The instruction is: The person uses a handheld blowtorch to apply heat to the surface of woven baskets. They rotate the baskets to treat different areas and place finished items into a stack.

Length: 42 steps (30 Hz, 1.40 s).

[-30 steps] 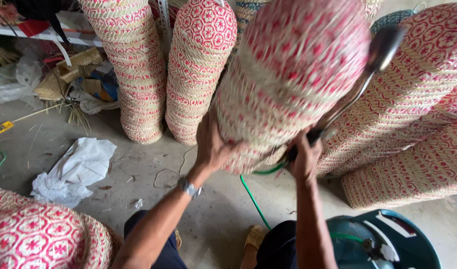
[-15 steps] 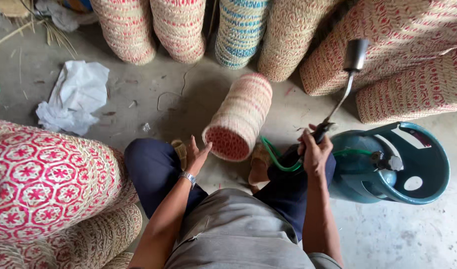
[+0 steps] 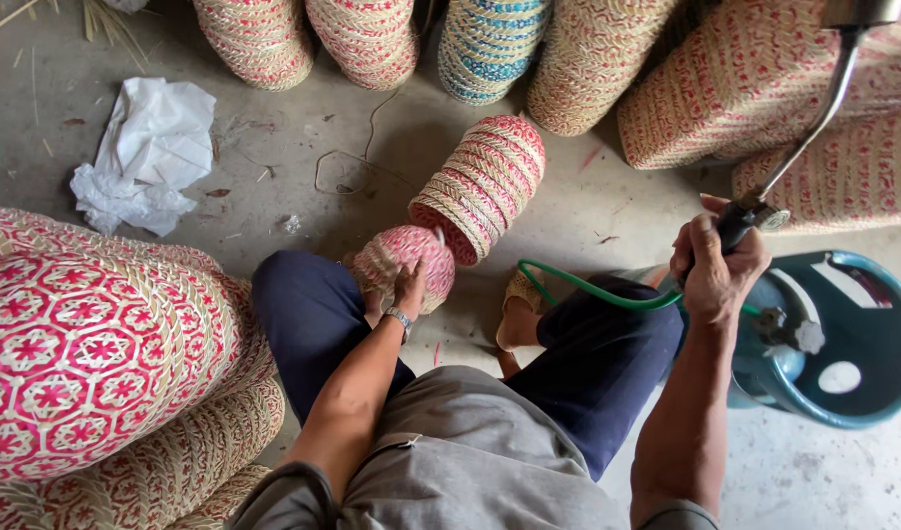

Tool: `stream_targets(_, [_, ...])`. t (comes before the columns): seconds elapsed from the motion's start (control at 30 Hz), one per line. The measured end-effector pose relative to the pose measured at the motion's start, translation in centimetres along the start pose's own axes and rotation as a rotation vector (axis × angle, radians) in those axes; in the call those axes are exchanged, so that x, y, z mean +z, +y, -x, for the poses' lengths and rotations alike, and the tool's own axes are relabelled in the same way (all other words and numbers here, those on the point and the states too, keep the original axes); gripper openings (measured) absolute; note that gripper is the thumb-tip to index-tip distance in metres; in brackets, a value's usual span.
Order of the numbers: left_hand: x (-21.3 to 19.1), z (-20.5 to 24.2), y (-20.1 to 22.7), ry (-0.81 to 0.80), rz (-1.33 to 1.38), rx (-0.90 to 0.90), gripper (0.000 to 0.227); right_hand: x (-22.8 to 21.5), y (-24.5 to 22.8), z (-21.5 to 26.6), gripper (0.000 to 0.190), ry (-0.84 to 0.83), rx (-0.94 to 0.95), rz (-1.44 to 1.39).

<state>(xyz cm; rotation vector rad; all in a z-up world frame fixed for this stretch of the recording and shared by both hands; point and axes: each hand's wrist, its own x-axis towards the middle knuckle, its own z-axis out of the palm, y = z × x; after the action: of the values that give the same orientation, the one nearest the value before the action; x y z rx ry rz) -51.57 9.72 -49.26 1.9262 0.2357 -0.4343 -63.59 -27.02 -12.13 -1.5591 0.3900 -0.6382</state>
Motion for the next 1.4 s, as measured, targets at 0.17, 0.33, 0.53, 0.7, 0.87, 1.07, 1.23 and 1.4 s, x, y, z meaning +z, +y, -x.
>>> stream_targets(0.17, [1.2, -1.6, 0.0, 0.252, -0.091, -0.090, 0.085, 2.4, 1.7, -1.1, 0.025, -0.009, 0.120, 0.022])
stream_targets(0.33, [0.5, -2.2, -1.8, 0.282, -0.116, -0.389, 0.111, 3.6, 3.1, 0.0, 0.022, -0.024, 0.099, 0.006])
stream_targets(0.53, [0.6, -4.5, -2.6, 0.181, 0.750, 0.019, 0.070, 3.4, 3.2, 2.1, 0.023, -0.001, 0.156, 0.035])
stream_targets(0.7, [-0.1, -7.4, -1.3, 0.092, 0.898, -0.551, 0.047, 4.0, 4.2, 3.7, 0.029, -0.014, 0.233, 0.066])
stream_targets(0.87, [0.8, -6.7, 0.1, -0.075, 0.949, -0.543, 0.047, 5.4, 6.5, 5.0, 0.030, -0.030, 0.349, 0.021])
stream_targets(1.07, [3.4, 2.0, 0.9, 0.036, 0.463, -0.118, 0.017, 9.5, 11.7, 6.8, 0.023, -0.135, 0.455, 0.037])
stream_targets(1.23, [2.2, 7.9, 5.2, 0.025, 0.114, 0.297, 0.024, 11.7, 13.6, 9.2, 0.027, -0.234, 0.470, 0.297])
stream_targets(1.4, [0.4, 11.3, 11.3, -0.045, 0.205, 0.364, 0.029, 14.0, 12.7, 11.3, 0.053, -0.184, 0.412, 0.466])
